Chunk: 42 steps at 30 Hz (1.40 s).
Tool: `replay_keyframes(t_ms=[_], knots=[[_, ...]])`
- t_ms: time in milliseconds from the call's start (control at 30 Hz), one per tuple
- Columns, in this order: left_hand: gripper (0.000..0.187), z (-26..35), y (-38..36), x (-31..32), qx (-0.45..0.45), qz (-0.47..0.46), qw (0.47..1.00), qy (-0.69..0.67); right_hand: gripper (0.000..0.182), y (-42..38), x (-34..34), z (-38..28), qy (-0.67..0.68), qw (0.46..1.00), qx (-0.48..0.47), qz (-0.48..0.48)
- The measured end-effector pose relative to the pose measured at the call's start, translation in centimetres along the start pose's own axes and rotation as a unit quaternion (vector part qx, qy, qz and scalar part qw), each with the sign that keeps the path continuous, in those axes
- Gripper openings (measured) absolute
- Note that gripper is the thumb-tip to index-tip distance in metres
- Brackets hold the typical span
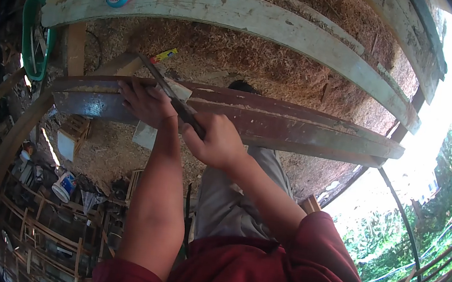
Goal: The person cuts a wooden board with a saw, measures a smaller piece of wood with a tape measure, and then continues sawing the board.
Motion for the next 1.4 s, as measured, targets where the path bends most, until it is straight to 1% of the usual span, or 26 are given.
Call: replay_keyframes(t_ms=[67, 167, 267, 333, 400, 433, 533, 567, 633, 733, 833, 933, 967, 1067, 1133, 1167, 1267, 1300, 1400], knots=[[0.063, 0.0, -0.2, 0.0, 0.001, -0.005, 1.000, -0.002, 0.029, -2.0, -1.3, -0.3, 0.012, 0.999, 0.029, -0.018], [0.063, -0.2, -0.1, 0.4, 0.008, 0.003, 1.000, 0.004, 0.029, -2.1, -1.7, -0.7, 0.002, 0.998, 0.044, -0.033], [0.064, 0.0, 0.0, 0.2, 0.006, 0.000, 1.000, 0.007, 0.034, 0.9, 0.1, 0.0, -0.023, 0.999, 0.027, -0.010], [0.065, 0.3, -0.1, 0.0, 0.009, 0.006, 1.000, -0.008, 0.033, 0.4, -0.7, -0.3, -0.020, 0.999, 0.031, -0.016], [0.068, 0.0, -0.2, 0.0, 0.015, 0.014, 1.000, -0.010, 0.033, -1.7, -1.7, -0.7, -0.010, 0.998, 0.046, -0.035], [0.070, -0.1, -0.2, 0.0, 0.021, 0.023, 0.999, -0.008, 0.033, -2.0, -1.7, -0.6, -0.008, 0.999, 0.024, -0.024], [0.073, -0.2, -0.2, 0.1, 0.022, 0.025, 0.999, 0.006, 0.033, 0.1, -0.4, -0.3, -0.035, 0.999, 0.033, -0.023], [0.073, -0.1, -0.1, 0.1, 0.021, 0.023, 0.999, 0.011, 0.033, 0.5, -0.1, -0.2, -0.036, 0.999, 0.024, -0.015], [0.073, -0.1, -0.1, 0.0, 0.017, 0.022, 1.000, 0.009, 0.033, 1.1, 0.4, -0.1, -0.038, 0.999, 0.005, 0.003], [0.069, -0.3, -0.1, 0.3, 0.023, 0.011, 1.000, 0.004, 0.034, -0.2, 0.0, -1.1, -0.055, 0.998, 0.026, -0.028], [0.067, -0.5, -0.3, 0.4, 0.020, -0.005, 1.000, 0.001, 0.034, -0.4, 0.0, -0.2, -0.034, 0.999, 0.015, -0.012], [0.069, 0.0, -0.2, -0.1, 0.000, -0.015, 1.000, -0.002, 0.029, 1.5, 1.3, -0.1, -0.034, 0.999, -0.009, 0.018], [0.070, 0.1, 0.1, -0.2, -0.006, -0.017, 1.000, -0.003, 0.030, 1.3, 1.1, -0.2, -0.031, 0.999, 0.002, 0.012], [0.068, -0.3, -0.3, 0.3, 0.018, 0.006, 1.000, -0.012, 0.033, -0.7, -0.6, -0.6, -0.026, 0.999, 0.038, -0.010], [0.069, -0.1, -0.3, 0.0, 0.007, -0.002, 1.000, -0.019, 0.033, -2.2, -1.3, -0.7, -0.018, 0.997, 0.063, -0.034], [0.069, 0.0, -0.2, -0.1, 0.003, -0.004, 1.000, -0.024, 0.030, -2.0, -0.7, -0.1, -0.005, 0.998, 0.051, -0.036], [0.067, -0.1, 0.1, -0.1, -0.007, -0.018, 1.000, -0.017, 0.027, 1.4, 1.4, 0.1, -0.046, 0.999, -0.008, 0.020], [0.065, 0.0, 0.1, -0.1, -0.003, -0.013, 1.000, -0.018, 0.027, 1.2, 1.5, 0.5, -0.028, 0.999, -0.010, 0.030], [0.063, -0.2, -0.2, 0.2, 0.001, -0.010, 1.000, -0.012, 0.029, -1.8, -0.5, -0.3, -0.001, 0.999, 0.039, -0.014]])
Point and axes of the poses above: each hand's wrist, its own y-axis towards the middle knuckle, its own x-axis out of the palm, z = x × y, the point moved 7 cm from there along y, towards the middle knuckle, and after that the axes turned 2 degrees about -y, right-handed, at the moved point
